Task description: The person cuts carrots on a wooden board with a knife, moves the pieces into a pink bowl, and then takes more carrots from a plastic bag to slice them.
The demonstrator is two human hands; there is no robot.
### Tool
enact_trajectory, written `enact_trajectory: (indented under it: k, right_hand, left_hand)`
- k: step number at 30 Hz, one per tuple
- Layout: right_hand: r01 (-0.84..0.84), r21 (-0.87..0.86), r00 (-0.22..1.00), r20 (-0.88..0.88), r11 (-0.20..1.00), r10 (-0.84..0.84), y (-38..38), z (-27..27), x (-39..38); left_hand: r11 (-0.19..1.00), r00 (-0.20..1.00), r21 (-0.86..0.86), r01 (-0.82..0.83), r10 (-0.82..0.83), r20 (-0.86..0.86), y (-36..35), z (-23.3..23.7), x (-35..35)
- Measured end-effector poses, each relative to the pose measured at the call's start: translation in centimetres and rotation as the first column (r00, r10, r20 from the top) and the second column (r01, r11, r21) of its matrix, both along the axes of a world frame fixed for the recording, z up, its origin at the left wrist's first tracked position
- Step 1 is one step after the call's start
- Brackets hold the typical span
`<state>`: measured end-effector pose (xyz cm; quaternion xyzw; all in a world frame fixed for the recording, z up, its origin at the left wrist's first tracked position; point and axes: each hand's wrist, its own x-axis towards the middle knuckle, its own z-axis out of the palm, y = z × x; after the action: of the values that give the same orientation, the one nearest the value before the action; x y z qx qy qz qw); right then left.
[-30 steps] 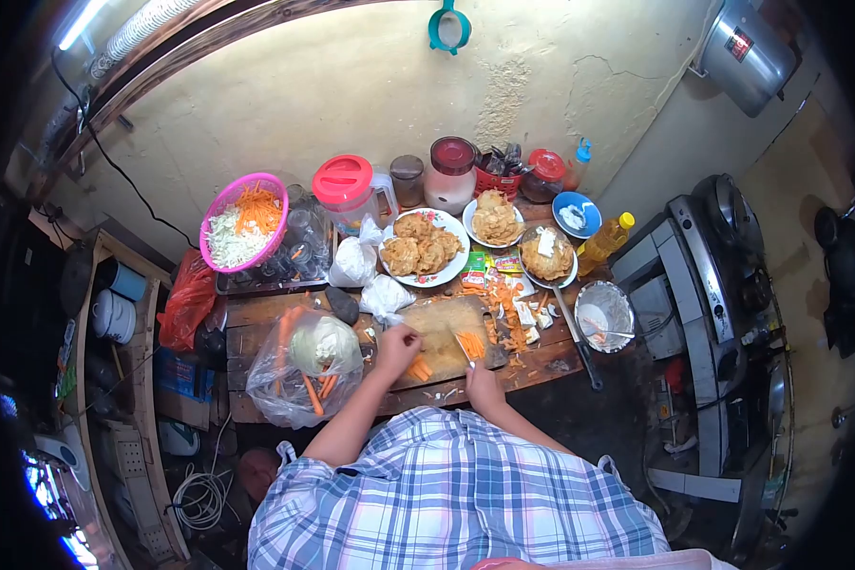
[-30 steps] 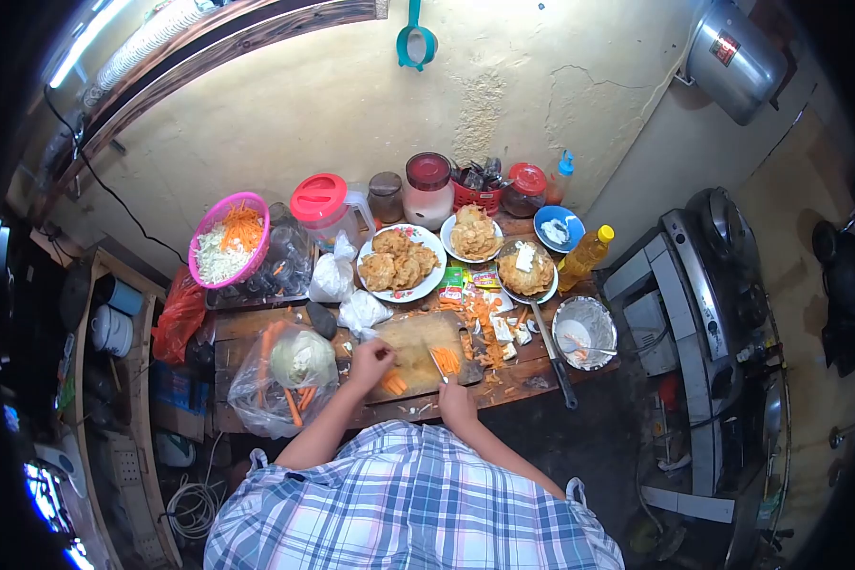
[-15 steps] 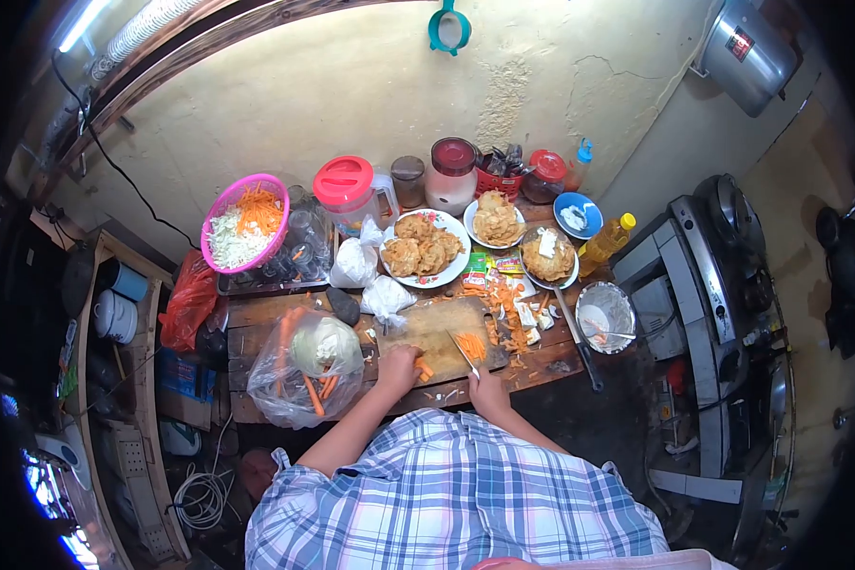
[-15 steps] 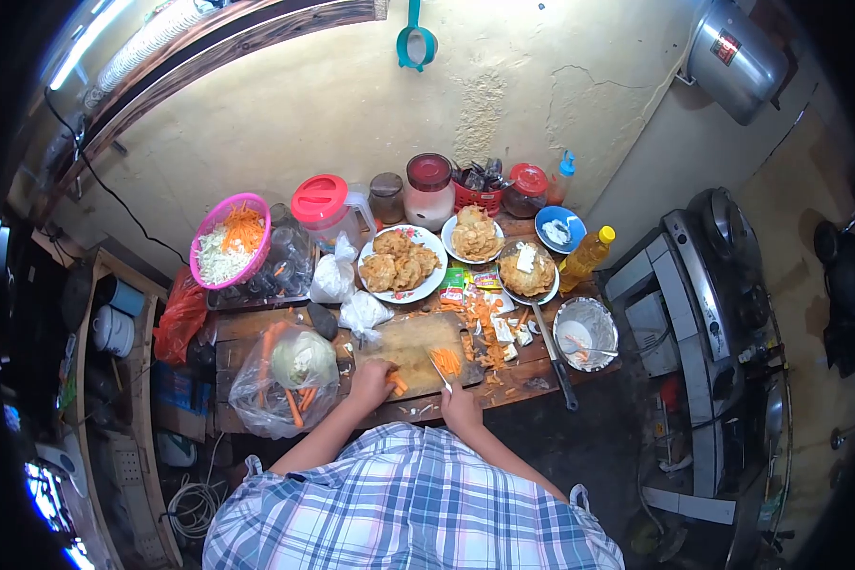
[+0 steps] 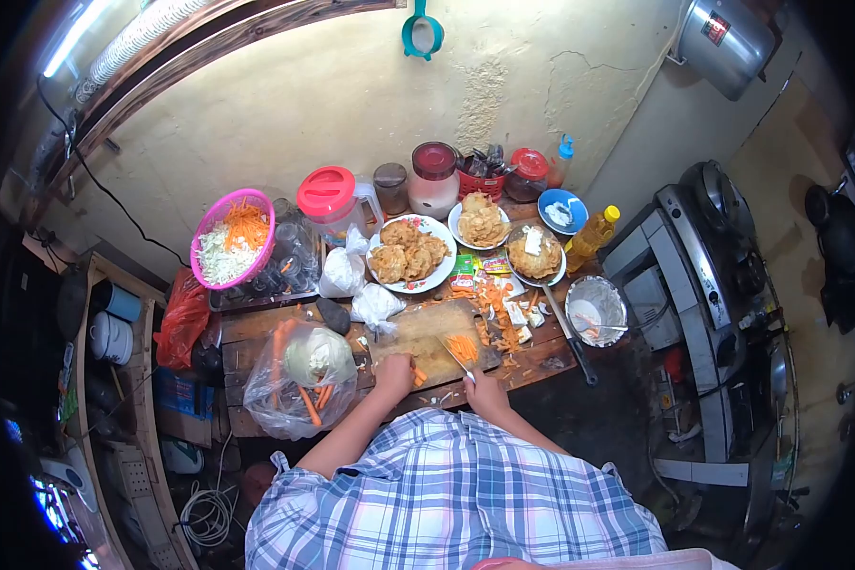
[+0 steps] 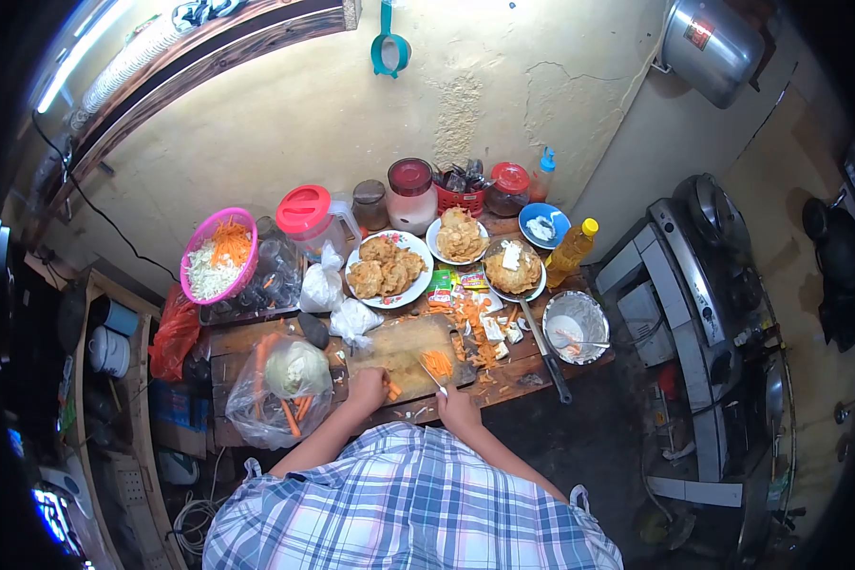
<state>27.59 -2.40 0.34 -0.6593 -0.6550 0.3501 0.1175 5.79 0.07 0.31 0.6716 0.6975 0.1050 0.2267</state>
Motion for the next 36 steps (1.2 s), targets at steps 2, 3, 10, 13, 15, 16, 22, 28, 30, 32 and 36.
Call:
enact_trajectory:
  k: [2,3,10,13,15,16,22,28,30,32,36]
  right_hand:
    - [0.002,0.009,1.0,0.002,1.0,-0.002,0.0,0.1,0.0]
    - [0.0,0.016,1.0,0.005,1.0,0.0,0.1,0.0,0.1]
    - [-0.025,0.019,1.0,-0.011,0.999,0.025,0.4,-0.6,0.3]
    - [-0.01,-0.002,1.0,-0.01,1.0,0.01,0.6,-0.5,0.3]
    - [-0.002,-0.001,0.999,-0.043,1.0,0.002,0.7,-0.7,0.4]
    - [0.002,0.0,0.999,-0.043,1.0,-0.002,0.7,-0.7,0.4]
    - [0.012,-0.026,1.0,-0.007,1.0,-0.013,0.9,-0.7,0.6]
    - [-0.021,-0.027,0.999,-0.036,0.999,0.02,1.0,-0.7,0.2]
    - [-0.025,-0.046,0.999,-0.032,0.999,0.024,0.9,-0.5,-0.1]
    - [-0.033,-0.041,0.999,-0.028,0.999,0.032,1.0,-1.0,0.1]
    - [-0.059,-0.042,0.998,0.012,0.997,0.059,1.0,-0.7,0.0]
  left_hand:
    - [1.0,0.999,-0.016,0.022,-0.022,0.033,0.4,-0.2,-0.4]
    - [1.0,0.994,-0.025,0.018,-0.015,0.111,0.7,-0.4,-0.8]
    - [0.984,0.913,0.09,-0.157,0.109,0.393,3.2,-1.2,-1.8]
    - [0.973,0.682,-0.153,-0.173,0.23,0.694,4.3,-3.2,0.2]
    - [0.949,0.56,-0.284,-0.137,0.311,0.768,4.5,-4.4,1.7]
    - [0.98,0.661,-0.166,-0.108,0.195,0.725,4.4,-4.3,2.4]
    - [0.982,0.926,0.179,0.061,-0.123,0.358,3.4,-1.1,2.7]
    - [0.882,0.844,0.328,0.338,-0.439,0.309,3.1,-2.9,2.2]
    - [0.911,0.877,0.298,0.286,-0.374,0.302,2.9,-3.6,2.7]
    - [0.892,0.87,0.347,0.29,-0.397,0.292,3.0,-4.2,3.0]
    - [0.867,0.882,0.404,0.29,-0.407,0.24,2.7,-4.2,3.2]
